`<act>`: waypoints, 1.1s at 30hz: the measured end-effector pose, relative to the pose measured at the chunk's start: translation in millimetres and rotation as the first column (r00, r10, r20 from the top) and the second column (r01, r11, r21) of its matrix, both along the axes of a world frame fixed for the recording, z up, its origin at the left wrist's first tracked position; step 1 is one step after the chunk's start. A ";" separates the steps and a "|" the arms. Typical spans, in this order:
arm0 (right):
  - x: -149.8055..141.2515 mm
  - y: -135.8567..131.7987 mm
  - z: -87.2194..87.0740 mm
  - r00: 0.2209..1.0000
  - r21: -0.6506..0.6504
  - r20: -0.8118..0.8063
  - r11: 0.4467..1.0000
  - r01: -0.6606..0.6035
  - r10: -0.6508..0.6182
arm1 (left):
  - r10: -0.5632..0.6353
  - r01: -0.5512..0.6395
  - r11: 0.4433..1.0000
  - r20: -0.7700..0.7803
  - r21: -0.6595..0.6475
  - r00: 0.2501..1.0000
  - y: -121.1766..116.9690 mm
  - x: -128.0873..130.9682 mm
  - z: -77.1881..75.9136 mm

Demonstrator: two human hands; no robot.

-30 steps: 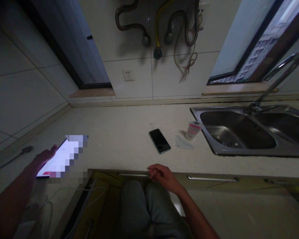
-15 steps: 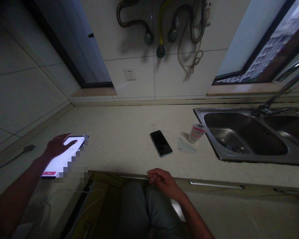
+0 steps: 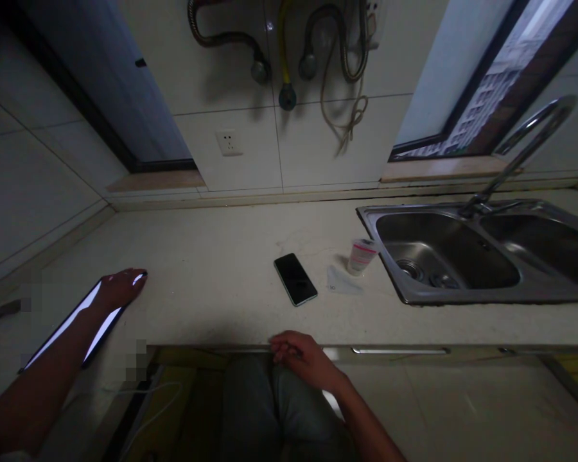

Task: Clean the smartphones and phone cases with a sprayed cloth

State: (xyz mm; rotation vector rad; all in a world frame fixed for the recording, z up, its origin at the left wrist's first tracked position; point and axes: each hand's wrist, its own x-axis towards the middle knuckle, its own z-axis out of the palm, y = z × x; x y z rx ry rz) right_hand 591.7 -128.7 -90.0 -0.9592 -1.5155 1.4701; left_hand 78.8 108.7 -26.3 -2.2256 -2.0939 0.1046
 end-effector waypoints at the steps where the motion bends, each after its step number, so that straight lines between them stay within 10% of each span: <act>1: 0.3 0.2 -0.3 1.000 -0.002 -0.012 1.000 -0.009 0.009 | -0.007 0.007 1.000 0.012 0.005 1.000 0.7 1.0 1.1; 18: 8.1 2.2 5.4 0.998 -0.016 -0.009 0.998 -0.067 0.066 | 0.152 -0.152 0.987 -0.001 -0.054 0.988 -10.0 23.4 5.0; 26: 11.8 3.6 6.7 0.992 -0.054 0.006 0.990 -0.127 0.127 | 0.403 -0.414 0.887 0.093 0.205 0.910 -136.7 22.3 11.8; 31: 13.5 4.1 7.8 0.987 0.016 0.055 0.988 -0.154 0.153 | 0.768 -0.784 0.620 0.195 0.008 0.610 -194.6 -10.6 26.0; 33: 14.0 3.0 7.5 0.987 0.037 0.065 0.988 -0.148 0.145 | 0.704 -0.704 0.706 0.180 -0.074 0.687 -202.2 -20.7 25.6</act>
